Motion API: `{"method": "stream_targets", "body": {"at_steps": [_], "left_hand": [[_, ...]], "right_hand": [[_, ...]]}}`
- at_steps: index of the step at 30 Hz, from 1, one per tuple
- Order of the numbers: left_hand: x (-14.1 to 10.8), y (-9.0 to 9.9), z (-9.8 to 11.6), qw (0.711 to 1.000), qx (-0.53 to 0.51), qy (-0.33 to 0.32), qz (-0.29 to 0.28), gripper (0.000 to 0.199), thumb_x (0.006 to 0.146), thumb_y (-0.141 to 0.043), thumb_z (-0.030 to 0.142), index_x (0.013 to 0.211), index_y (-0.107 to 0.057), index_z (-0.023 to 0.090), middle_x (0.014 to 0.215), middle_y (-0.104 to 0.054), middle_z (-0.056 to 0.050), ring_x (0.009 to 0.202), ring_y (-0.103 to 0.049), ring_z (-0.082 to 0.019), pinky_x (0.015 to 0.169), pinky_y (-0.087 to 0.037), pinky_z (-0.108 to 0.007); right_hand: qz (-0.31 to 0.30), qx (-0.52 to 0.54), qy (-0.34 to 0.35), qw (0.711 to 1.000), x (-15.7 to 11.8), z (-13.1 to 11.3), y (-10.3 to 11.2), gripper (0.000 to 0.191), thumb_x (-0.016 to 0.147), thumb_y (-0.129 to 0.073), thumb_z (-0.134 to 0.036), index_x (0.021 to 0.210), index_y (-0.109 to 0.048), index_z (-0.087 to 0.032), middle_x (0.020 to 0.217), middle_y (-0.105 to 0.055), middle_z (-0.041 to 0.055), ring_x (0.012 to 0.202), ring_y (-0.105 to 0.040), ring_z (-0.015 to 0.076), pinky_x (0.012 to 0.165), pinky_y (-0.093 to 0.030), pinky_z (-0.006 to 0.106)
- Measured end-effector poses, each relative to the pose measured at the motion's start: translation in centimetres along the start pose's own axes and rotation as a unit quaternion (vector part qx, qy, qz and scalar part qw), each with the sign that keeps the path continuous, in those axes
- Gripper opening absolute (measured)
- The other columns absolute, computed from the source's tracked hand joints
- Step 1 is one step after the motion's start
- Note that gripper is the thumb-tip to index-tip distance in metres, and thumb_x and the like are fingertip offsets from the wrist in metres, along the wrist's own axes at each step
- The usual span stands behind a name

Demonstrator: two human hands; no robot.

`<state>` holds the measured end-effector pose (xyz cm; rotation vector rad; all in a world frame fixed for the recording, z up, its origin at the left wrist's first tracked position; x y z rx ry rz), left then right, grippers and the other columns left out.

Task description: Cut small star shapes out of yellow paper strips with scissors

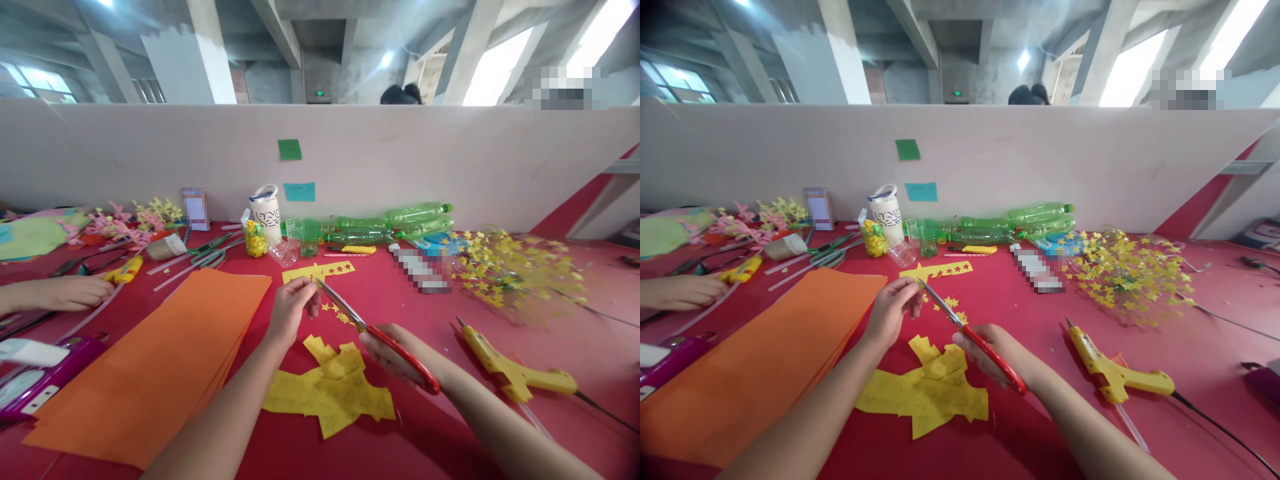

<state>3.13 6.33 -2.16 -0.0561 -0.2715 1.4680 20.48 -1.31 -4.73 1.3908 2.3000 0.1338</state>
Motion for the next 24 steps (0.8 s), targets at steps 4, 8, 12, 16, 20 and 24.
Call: {"method": "stream_targets", "body": {"at_steps": [4,8,12,16,20,24], "left_hand": [[-0.1,-0.1,0.1,1.0,0.006,-0.004,-0.009,0.022,0.078,-0.059,0.032,0.064,-0.058,0.016,0.056,-0.057,0.002,0.042,-0.049,-0.008,0.042,-0.037,-0.021],[-0.2,-0.3,0.2,1.0,0.002,-0.013,-0.015,0.021,0.079,-0.058,0.03,0.064,-0.057,0.016,0.056,-0.057,0.001,0.044,-0.05,-0.009,0.043,-0.038,-0.021],[-0.4,-0.4,0.4,1.0,0.002,-0.012,-0.007,0.02,0.078,-0.059,0.03,0.062,-0.057,0.016,0.055,-0.056,0.002,0.045,-0.05,-0.009,0.045,-0.039,-0.022],[-0.6,-0.5,0.5,1.0,0.001,-0.017,-0.003,0.02,0.079,-0.059,0.03,0.063,-0.058,0.017,0.055,-0.057,0.001,0.045,-0.05,-0.009,0.045,-0.039,-0.022],[-0.6,-0.6,0.5,1.0,-0.006,-0.021,-0.011,0.021,0.081,-0.058,0.03,0.065,-0.059,0.017,0.056,-0.057,0.001,0.046,-0.051,-0.009,0.046,-0.04,-0.022],[-0.7,-0.7,0.4,1.0,-0.008,-0.021,-0.014,0.022,0.082,-0.058,0.029,0.064,-0.059,0.016,0.055,-0.057,0.001,0.046,-0.051,-0.009,0.046,-0.039,-0.022]], "right_hand": [[0.002,0.014,0.001,1.0,0.1,0.3,-0.1,0.049,0.084,-0.049,-0.062,0.063,-0.039,-0.02,0.048,-0.034,-0.0077,0.038,-0.028,0.0048,0.034,-0.023,0.018],[0.009,0.019,0.002,1.0,0.2,0.4,-0.2,0.049,0.083,-0.05,-0.064,0.065,-0.041,-0.019,0.049,-0.034,-0.0078,0.04,-0.029,0.0049,0.037,-0.022,0.018],[0.003,0.026,0.017,1.0,0.0,-0.1,-0.6,0.049,0.084,-0.049,-0.064,0.065,-0.043,-0.019,0.046,-0.035,-0.0082,0.039,-0.03,0.0053,0.038,-0.023,0.019],[-0.002,0.04,0.02,0.999,-0.4,-0.8,-1.1,0.05,0.085,-0.047,-0.065,0.066,-0.042,-0.019,0.043,-0.033,-0.0094,0.036,-0.031,0.0053,0.039,-0.024,0.019],[-0.001,0.052,0.015,0.999,-0.6,-1.2,-1.3,0.05,0.083,-0.048,-0.066,0.066,-0.039,-0.02,0.042,-0.031,-0.0101,0.037,-0.031,0.0053,0.041,-0.026,0.02],[-0.001,0.063,0.019,0.998,-0.7,-1.6,-1.5,0.052,0.082,-0.049,-0.067,0.063,-0.038,-0.02,0.042,-0.03,-0.0101,0.038,-0.029,0.005,0.041,-0.025,0.02]]}}
Point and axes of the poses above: each hand's wrist, its own x-axis towards the middle knuckle, its own y-axis out of the back of the hand, z = x × y, the point moved 8 cm from there along x, towards the middle knuckle
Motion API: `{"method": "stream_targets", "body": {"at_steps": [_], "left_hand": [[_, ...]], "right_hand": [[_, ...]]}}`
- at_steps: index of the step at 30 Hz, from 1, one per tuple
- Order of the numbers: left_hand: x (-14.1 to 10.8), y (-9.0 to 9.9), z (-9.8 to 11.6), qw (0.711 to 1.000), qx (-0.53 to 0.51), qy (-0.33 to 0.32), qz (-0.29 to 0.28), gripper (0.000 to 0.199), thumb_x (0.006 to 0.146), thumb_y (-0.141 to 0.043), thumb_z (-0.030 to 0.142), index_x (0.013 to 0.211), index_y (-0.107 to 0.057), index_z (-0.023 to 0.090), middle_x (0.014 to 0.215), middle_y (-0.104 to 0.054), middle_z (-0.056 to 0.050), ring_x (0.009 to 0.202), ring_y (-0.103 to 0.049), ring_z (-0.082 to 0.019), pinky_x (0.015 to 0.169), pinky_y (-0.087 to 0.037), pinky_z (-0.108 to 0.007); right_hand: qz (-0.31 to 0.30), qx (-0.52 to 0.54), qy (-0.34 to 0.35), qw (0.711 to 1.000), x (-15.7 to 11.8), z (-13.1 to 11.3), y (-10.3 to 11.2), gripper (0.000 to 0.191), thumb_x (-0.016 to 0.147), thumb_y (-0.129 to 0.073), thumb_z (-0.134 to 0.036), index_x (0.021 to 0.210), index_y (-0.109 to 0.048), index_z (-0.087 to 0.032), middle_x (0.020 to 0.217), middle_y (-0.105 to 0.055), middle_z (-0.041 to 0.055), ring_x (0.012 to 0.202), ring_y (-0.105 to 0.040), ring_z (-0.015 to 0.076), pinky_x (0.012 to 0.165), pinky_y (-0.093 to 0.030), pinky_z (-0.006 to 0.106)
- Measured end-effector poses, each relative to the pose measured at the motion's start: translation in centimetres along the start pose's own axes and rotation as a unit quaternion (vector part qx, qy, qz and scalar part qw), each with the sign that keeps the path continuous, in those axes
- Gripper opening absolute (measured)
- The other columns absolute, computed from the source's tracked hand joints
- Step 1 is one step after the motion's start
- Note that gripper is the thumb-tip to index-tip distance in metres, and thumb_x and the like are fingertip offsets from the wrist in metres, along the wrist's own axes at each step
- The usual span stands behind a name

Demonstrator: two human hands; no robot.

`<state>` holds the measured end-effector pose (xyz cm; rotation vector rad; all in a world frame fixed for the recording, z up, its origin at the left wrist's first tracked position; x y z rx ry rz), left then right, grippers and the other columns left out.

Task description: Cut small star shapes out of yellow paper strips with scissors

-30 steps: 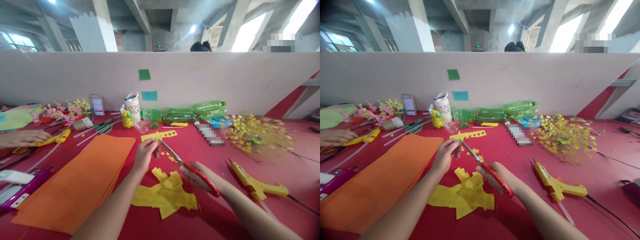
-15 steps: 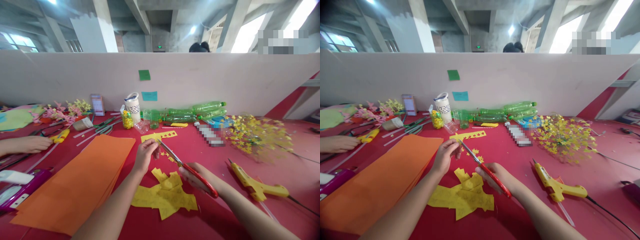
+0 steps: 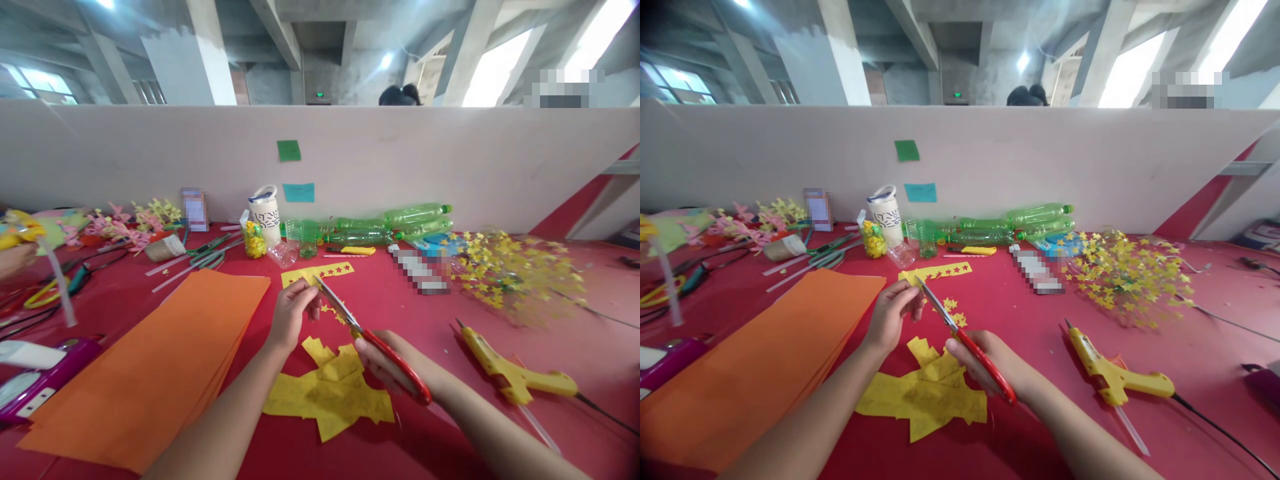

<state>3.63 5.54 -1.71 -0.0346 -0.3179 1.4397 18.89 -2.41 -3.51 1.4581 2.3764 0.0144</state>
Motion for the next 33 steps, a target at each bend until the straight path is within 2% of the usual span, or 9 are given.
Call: {"method": "stream_targets", "body": {"at_steps": [12,19,26,33], "left_hand": [[0.02,-0.05,-0.57,0.998,-0.051,0.023,0.007,0.021,0.08,-0.06,0.028,0.064,-0.059,0.015,0.055,-0.057,0.002,0.045,-0.05,-0.008,0.043,-0.037,-0.021],[0.07,-0.07,-0.63,0.997,-0.066,0.026,0.003,0.02,0.081,-0.06,0.027,0.064,-0.06,0.015,0.055,-0.057,0.001,0.045,-0.05,-0.008,0.044,-0.038,-0.021],[0.06,-0.01,-0.57,0.998,-0.054,0.022,0.007,0.021,0.08,-0.06,0.028,0.064,-0.059,0.015,0.055,-0.057,0.001,0.045,-0.05,-0.008,0.043,-0.038,-0.021],[0.14,-0.04,-0.71,0.998,-0.057,0.024,0.004,0.021,0.08,-0.061,0.028,0.064,-0.06,0.015,0.055,-0.057,0.001,0.045,-0.05,-0.008,0.043,-0.038,-0.021]], "right_hand": [[-0.032,0.037,0.011,0.999,0.11,0.54,-0.5,0.05,0.084,-0.049,-0.065,0.069,-0.043,-0.019,0.043,-0.029,-0.011,0.037,-0.028,0.0044,0.041,-0.023,0.02],[-0.012,0.024,0.005,1.0,0.34,0.4,-0.42,0.052,0.082,-0.046,-0.07,0.067,-0.041,-0.02,0.04,-0.028,-0.0117,0.035,-0.027,0.0046,0.041,-0.027,0.02],[0.014,0.013,-0.015,1.0,0.61,0.67,-0.41,0.057,0.076,-0.046,-0.076,0.063,-0.038,-0.021,0.039,-0.029,-0.0109,0.033,-0.028,0.0048,0.037,-0.023,0.02],[0.017,0.018,-0.012,1.0,0.66,0.85,-0.57,0.057,0.078,-0.044,-0.075,0.063,-0.039,-0.021,0.035,-0.03,-0.011,0.033,-0.028,0.005,0.041,-0.028,0.021]]}}
Point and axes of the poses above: each hand's wrist, its own x-axis towards the middle knuckle, its own y-axis out of the back of the hand, z = x × y, the point moved 8 cm from there along x, towards the middle knuckle
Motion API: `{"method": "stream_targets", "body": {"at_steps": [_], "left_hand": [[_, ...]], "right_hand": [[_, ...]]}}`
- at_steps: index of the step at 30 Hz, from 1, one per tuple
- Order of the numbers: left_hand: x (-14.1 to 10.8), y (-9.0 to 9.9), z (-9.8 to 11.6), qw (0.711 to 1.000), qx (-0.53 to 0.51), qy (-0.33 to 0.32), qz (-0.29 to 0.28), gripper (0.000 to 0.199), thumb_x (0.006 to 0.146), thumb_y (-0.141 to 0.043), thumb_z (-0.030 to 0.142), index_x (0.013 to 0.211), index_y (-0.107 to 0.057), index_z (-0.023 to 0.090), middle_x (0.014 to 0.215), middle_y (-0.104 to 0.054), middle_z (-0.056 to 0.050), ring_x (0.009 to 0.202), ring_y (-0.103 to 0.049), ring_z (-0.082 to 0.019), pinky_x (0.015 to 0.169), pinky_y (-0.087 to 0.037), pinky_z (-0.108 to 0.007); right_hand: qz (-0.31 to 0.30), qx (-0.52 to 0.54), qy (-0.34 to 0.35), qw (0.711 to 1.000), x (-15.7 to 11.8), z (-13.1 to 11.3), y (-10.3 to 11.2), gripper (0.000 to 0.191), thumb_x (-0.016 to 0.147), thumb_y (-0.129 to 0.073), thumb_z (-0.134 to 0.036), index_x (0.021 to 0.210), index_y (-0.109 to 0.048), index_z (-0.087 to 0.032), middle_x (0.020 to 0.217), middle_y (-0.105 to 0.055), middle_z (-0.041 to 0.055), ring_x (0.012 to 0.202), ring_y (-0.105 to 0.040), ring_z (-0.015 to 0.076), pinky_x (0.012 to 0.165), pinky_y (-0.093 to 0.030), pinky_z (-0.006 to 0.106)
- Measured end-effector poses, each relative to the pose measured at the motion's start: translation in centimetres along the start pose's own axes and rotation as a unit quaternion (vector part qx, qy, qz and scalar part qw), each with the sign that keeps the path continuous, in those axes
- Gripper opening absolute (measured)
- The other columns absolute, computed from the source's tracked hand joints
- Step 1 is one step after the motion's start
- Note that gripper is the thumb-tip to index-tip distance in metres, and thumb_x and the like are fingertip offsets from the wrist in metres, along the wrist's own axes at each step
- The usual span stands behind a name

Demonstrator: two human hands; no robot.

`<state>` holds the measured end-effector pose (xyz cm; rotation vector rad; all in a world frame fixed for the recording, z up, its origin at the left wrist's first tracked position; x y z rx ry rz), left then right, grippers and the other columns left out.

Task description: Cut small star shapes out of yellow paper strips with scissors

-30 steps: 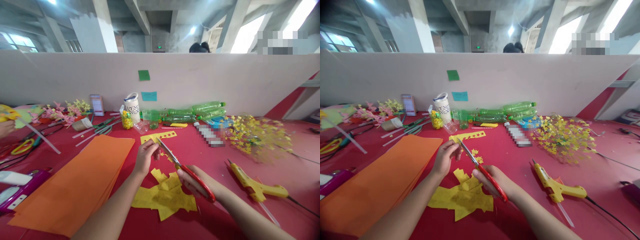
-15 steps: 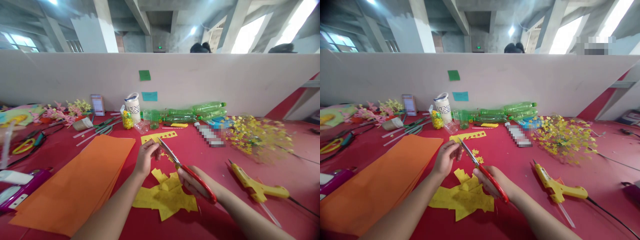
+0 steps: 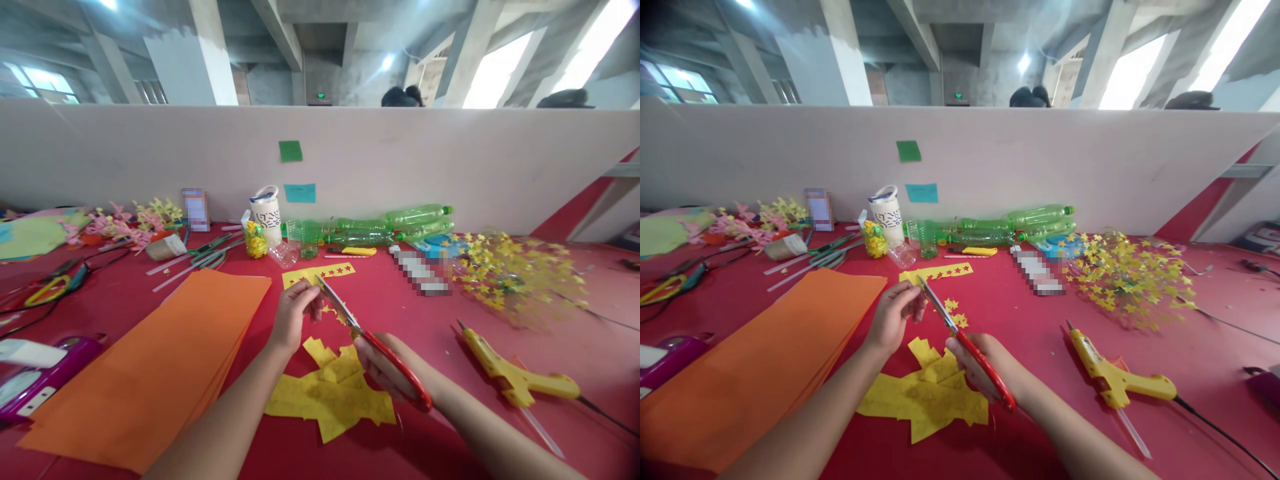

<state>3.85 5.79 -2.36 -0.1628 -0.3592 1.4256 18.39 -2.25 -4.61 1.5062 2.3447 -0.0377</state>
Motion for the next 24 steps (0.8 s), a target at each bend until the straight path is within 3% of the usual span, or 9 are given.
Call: {"method": "stream_targets", "body": {"at_steps": [13,24], "left_hand": [[0.0,0.0,0.2,1.0,0.002,-0.001,-0.009,0.021,0.082,-0.06,0.027,0.065,-0.059,0.015,0.058,-0.058,0.001,0.046,-0.051,-0.008,0.044,-0.039,-0.021],[0.7,1.8,0.4,0.997,-0.023,-0.004,0.076,0.011,0.076,-0.062,0.026,0.073,-0.057,0.017,0.058,-0.06,0.002,0.044,-0.051,-0.008,0.042,-0.037,-0.019]], "right_hand": [[0.023,-0.046,-0.013,0.999,-0.2,-0.3,0.6,0.055,0.079,-0.046,-0.072,0.06,-0.036,-0.021,0.04,-0.032,-0.0095,0.033,-0.03,0.0049,0.035,-0.024,0.019],[0.008,-0.062,-0.005,0.998,0.0,0.2,1.1,0.045,0.083,-0.056,-0.053,0.062,-0.036,-0.02,0.05,-0.029,-0.0085,0.041,-0.029,0.0049,0.038,-0.023,0.018]]}}
Point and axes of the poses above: each hand's wrist, its own x-axis towards the middle knuckle, its own y-axis out of the back of the hand, z = x × y, the point moved 8 cm from there along x, towards the middle knuckle
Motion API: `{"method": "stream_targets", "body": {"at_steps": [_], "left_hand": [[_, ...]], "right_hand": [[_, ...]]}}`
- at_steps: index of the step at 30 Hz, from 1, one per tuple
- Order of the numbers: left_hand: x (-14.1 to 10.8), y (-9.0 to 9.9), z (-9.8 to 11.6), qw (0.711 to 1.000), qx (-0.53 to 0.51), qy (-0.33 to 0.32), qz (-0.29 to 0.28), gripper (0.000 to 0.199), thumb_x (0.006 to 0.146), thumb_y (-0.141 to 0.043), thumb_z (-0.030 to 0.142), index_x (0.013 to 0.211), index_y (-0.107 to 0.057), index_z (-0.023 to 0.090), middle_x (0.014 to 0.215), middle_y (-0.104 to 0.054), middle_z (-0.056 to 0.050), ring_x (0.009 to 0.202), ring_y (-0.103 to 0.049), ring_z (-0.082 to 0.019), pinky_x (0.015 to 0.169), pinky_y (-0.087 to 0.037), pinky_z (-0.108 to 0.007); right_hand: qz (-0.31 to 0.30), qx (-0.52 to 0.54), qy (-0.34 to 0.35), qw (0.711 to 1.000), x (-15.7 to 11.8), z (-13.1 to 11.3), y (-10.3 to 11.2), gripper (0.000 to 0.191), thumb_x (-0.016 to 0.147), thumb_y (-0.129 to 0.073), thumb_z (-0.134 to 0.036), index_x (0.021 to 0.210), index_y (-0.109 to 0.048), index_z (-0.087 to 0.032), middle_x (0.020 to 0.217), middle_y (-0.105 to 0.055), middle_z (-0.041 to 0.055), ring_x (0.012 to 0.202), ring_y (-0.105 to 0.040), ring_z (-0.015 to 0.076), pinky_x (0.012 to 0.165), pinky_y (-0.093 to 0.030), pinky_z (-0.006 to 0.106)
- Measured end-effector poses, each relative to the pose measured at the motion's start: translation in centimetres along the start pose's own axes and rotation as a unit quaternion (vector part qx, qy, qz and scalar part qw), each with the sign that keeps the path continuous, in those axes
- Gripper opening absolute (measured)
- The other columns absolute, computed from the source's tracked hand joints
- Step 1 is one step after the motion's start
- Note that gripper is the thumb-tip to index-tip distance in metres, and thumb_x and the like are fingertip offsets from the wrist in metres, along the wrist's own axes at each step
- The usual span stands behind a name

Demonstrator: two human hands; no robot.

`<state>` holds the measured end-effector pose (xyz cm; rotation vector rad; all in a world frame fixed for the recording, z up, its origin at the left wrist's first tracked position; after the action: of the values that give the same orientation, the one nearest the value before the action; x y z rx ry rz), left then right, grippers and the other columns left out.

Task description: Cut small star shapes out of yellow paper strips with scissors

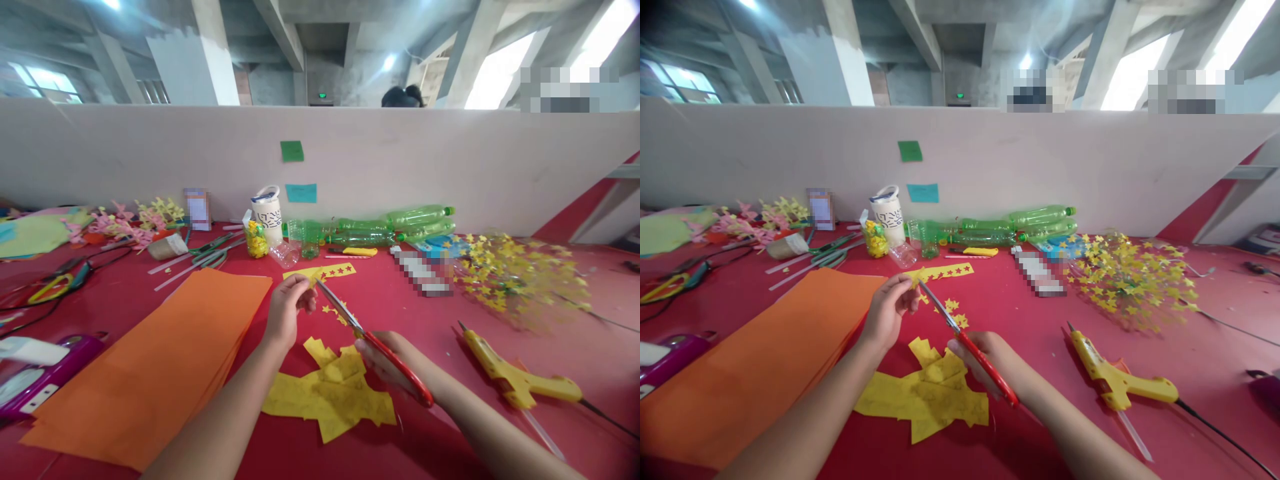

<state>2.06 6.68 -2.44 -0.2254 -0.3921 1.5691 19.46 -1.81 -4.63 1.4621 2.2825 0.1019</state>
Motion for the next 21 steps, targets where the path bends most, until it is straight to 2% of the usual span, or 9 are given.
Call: {"method": "stream_targets", "body": {"at_steps": [4,10,13,17,21], "left_hand": [[0.0,0.0,0.1,1.0,0.028,-0.006,0.001,0.014,0.076,-0.061,0.03,0.074,-0.055,0.017,0.058,-0.058,0.003,0.045,-0.051,-0.008,0.042,-0.037,-0.019],[-0.2,-0.6,0.6,0.995,0.084,-0.035,-0.03,0.018,0.08,-0.058,0.034,0.072,-0.055,0.018,0.057,-0.055,0.004,0.045,-0.051,-0.008,0.044,-0.038,-0.02],[-0.3,-0.6,0.6,0.997,0.07,-0.03,-0.03,0.018,0.079,-0.059,0.034,0.074,-0.055,0.018,0.06,-0.056,0.003,0.046,-0.051,-0.008,0.044,-0.038,-0.02],[-0.5,-1.2,0.1,0.997,0.034,-0.003,-0.063,0.019,0.079,-0.059,0.033,0.072,-0.056,0.016,0.063,-0.057,0.002,0.048,-0.053,-0.008,0.046,-0.039,-0.02],[-0.4,-1.1,-0.2,0.999,0.012,0.009,-0.047,0.016,0.077,-0.062,0.031,0.073,-0.057,0.016,0.063,-0.059,0.001,0.049,-0.052,-0.008,0.046,-0.039,-0.02]], "right_hand": [[-0.012,-0.007,0.003,1.0,0.0,0.1,0.0,0.044,0.084,-0.056,-0.053,0.063,-0.037,-0.019,0.051,-0.028,-0.0084,0.044,-0.028,0.0055,0.04,-0.023,0.018],[-0.003,-0.022,0.001,1.0,0.0,0.1,0.3,0.044,0.082,-0.058,-0.054,0.063,-0.039,-0.019,0.052,-0.03,-0.0075,0.045,-0.031,0.0056,0.04,-0.024,0.018],[0.004,-0.01,-0.006,1.0,0.0,0.0,0.2,0.044,0.082,-0.057,-0.054,0.063,-0.038,-0.019,0.05,-0.03,-0.0082,0.042,-0.029,0.0051,0.038,-0.023,0.018],[0.01,0.013,-0.006,1.0,-0.2,-0.3,0.1,0.045,0.084,-0.054,-0.054,0.062,-0.034,-0.021,0.047,-0.029,-0.0093,0.038,-0.027,0.0045,0.035,-0.021,0.018],[0.008,0.018,-0.007,1.0,-0.1,-0.2,0.1,0.045,0.084,-0.057,-0.053,0.062,-0.034,-0.02,0.047,-0.029,-0.0092,0.039,-0.028,0.0044,0.036,-0.021,0.017]]}}
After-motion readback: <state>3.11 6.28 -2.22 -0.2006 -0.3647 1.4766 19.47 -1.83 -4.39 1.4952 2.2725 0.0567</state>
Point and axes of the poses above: each hand's wrist, its own x-axis towards the middle knuckle, its own y-axis out of the back of the hand, z = x × y, the point moved 8 cm from there along x, towards the middle knuckle
